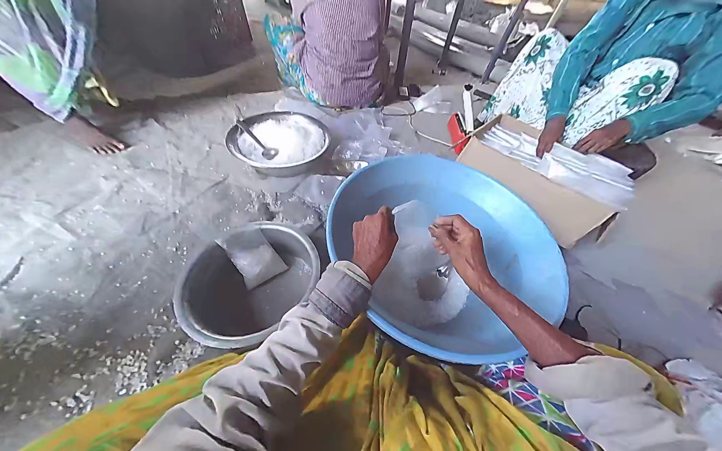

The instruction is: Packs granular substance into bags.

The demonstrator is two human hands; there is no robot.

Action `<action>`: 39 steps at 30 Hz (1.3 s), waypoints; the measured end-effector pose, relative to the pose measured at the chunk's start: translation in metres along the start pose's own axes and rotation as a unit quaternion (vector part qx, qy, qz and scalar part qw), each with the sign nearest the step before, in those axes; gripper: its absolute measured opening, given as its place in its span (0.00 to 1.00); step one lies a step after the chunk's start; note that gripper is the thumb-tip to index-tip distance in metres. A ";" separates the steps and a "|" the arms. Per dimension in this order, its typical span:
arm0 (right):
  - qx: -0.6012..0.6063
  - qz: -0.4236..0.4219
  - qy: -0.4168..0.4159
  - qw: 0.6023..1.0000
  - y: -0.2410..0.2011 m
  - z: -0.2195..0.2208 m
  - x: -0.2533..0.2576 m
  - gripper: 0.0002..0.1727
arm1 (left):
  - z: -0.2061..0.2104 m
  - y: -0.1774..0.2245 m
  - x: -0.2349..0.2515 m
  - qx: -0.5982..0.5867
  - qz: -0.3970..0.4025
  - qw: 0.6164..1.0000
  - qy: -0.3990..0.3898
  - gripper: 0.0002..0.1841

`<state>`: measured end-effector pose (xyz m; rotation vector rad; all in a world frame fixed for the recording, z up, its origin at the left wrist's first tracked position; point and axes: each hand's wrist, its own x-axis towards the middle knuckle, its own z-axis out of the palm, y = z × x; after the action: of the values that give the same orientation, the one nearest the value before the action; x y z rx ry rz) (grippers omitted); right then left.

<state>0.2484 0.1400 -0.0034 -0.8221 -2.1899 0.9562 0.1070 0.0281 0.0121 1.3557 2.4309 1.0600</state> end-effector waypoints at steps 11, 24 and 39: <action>0.027 -0.302 -0.157 0.940 -0.044 0.017 -0.095 0.16 | -0.025 -0.014 0.018 -0.070 0.007 0.989 0.128 0.19; -0.179 -0.496 -0.136 0.839 -0.040 0.054 -0.149 0.11 | -0.157 0.023 -0.029 -0.210 0.173 0.842 0.465 0.20; -0.324 -0.208 -0.323 0.864 0.010 0.142 -0.131 0.30 | -0.166 0.074 -0.073 -0.184 0.190 0.862 0.433 0.16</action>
<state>0.2303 -0.0079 -0.1262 -0.2485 -3.1832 0.2606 0.1233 -0.0886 0.1689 1.4392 2.2322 2.5476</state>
